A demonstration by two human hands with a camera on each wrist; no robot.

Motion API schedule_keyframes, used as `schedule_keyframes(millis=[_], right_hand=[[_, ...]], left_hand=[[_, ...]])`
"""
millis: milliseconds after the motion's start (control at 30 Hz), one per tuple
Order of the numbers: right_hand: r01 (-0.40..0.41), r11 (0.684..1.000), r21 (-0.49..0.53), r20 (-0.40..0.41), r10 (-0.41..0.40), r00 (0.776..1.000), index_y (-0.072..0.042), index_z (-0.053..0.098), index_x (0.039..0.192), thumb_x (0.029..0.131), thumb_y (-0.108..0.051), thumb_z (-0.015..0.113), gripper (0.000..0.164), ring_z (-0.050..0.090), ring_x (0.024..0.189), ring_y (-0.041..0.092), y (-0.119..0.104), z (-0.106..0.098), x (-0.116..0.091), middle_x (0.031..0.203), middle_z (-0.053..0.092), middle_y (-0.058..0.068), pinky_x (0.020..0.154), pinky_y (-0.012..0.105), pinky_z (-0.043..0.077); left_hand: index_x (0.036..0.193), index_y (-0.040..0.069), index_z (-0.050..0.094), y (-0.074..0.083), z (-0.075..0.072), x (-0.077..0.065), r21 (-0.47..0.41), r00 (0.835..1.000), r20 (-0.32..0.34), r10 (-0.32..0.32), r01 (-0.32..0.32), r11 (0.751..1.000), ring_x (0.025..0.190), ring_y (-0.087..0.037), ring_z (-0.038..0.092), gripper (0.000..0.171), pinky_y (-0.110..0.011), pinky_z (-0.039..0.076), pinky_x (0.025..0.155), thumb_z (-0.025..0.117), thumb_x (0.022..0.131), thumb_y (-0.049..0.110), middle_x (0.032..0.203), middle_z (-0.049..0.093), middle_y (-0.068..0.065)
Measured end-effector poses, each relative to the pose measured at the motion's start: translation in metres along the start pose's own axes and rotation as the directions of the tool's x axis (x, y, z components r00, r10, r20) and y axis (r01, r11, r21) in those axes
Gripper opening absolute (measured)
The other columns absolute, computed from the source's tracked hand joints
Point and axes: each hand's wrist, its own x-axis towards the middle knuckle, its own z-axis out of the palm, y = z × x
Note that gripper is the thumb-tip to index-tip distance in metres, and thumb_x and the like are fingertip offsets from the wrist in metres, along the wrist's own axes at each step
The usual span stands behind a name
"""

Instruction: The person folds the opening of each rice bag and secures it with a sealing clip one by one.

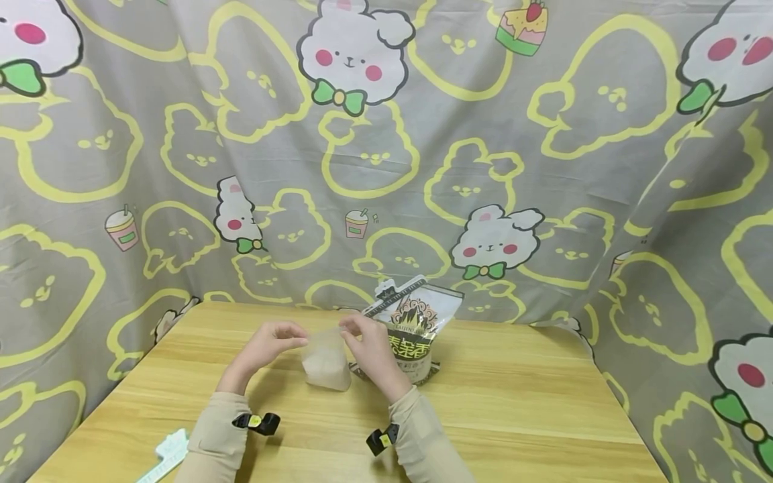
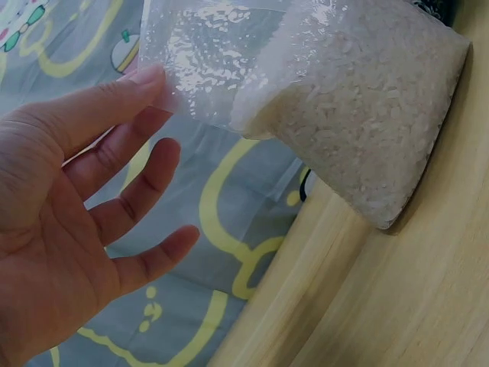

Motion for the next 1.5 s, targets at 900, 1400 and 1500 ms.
schedule_keyframes(millis=[900, 1400, 1500], right_hand=[[0.029, 1.000, 0.009, -0.015, -0.028, 0.999, -0.004, 0.069, 0.092, 0.079, 0.003, 0.074, 0.015, 0.070, 0.071, 0.020, 0.001, 0.001, -0.002, 0.081, 0.074, 0.010, 0.068, 0.024, 0.057], [0.012, 1.000, 0.009, 0.000, -0.012, 1.000, -0.004, 0.070, 0.093, 0.080, 0.001, 0.074, 0.014, 0.071, 0.073, 0.020, -0.002, -0.001, -0.001, 0.082, 0.074, 0.010, 0.069, 0.024, 0.057], [0.013, 1.000, 0.002, 0.000, -0.013, 1.000, -0.004, 0.070, 0.093, 0.080, 0.002, 0.074, 0.015, 0.070, 0.073, 0.020, -0.002, -0.001, -0.001, 0.083, 0.074, 0.010, 0.069, 0.024, 0.057]], left_hand=[[0.098, 0.019, 0.075, 0.000, 0.034, 0.019, -0.005, 0.985, -0.098, 0.142, -0.143, 0.990, 0.095, -0.016, 0.066, 0.015, -0.056, 0.042, 0.102, 0.074, 0.086, 0.028, 0.095, 0.073, 0.003], [0.095, 0.017, 0.075, -0.001, 0.038, 0.021, 0.022, 0.976, -0.111, 0.187, -0.186, 0.982, 0.092, -0.012, 0.065, 0.010, -0.055, 0.045, 0.097, 0.073, 0.087, 0.024, 0.093, 0.073, 0.002], [0.094, 0.016, 0.075, -0.001, 0.038, 0.021, 0.027, 0.976, -0.108, 0.190, -0.188, 0.982, 0.091, -0.011, 0.065, 0.010, -0.055, 0.046, 0.096, 0.073, 0.087, 0.023, 0.093, 0.073, 0.002]])
